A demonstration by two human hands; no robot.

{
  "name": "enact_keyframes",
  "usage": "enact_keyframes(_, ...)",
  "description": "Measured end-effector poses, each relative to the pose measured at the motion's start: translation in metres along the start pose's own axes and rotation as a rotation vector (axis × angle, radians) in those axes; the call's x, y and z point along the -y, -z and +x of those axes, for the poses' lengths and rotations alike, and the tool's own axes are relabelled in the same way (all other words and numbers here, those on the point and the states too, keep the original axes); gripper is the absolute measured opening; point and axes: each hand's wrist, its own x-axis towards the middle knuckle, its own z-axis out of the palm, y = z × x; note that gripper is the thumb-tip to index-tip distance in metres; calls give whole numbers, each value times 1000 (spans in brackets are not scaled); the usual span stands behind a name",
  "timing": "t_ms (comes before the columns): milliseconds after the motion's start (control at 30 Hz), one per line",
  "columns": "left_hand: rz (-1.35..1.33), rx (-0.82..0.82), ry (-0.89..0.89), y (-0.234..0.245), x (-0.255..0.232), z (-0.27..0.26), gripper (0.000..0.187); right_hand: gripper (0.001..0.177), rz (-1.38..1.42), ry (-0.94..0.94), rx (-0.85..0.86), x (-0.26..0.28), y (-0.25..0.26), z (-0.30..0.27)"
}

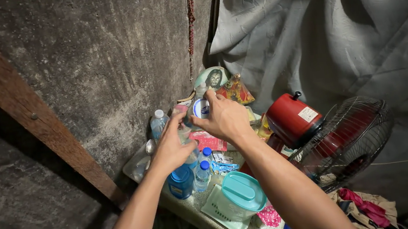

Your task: The person picks up small containers, bottles and boxes scattered on a bed and carries them to a small side table, arranging them with other bottles and personal items. They then move items to a shelf and plastic drawer unit, placing bottles and packets on the shelf and closing a container.

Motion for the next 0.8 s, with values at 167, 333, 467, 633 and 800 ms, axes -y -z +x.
enact_keyframes(167,82,48,101,-8,4,6,93,77,-63,8,101,-2,-4,-1)
enact_keyframes(333,97,52,60,-10,31,25,89,78,-45,0,86,-11,-23,15)
enact_keyframes(467,117,65,47,-10,57,53,78,86,-47,12,39,-20,-44,38)
enact_keyframes(633,88,104,66,-17,96,76,65,96,-142,-190,303,-27,-80,66)
enact_keyframes(800,31,142,106,-22,135,84,54,97,-180,-240,449,-42,-124,79)
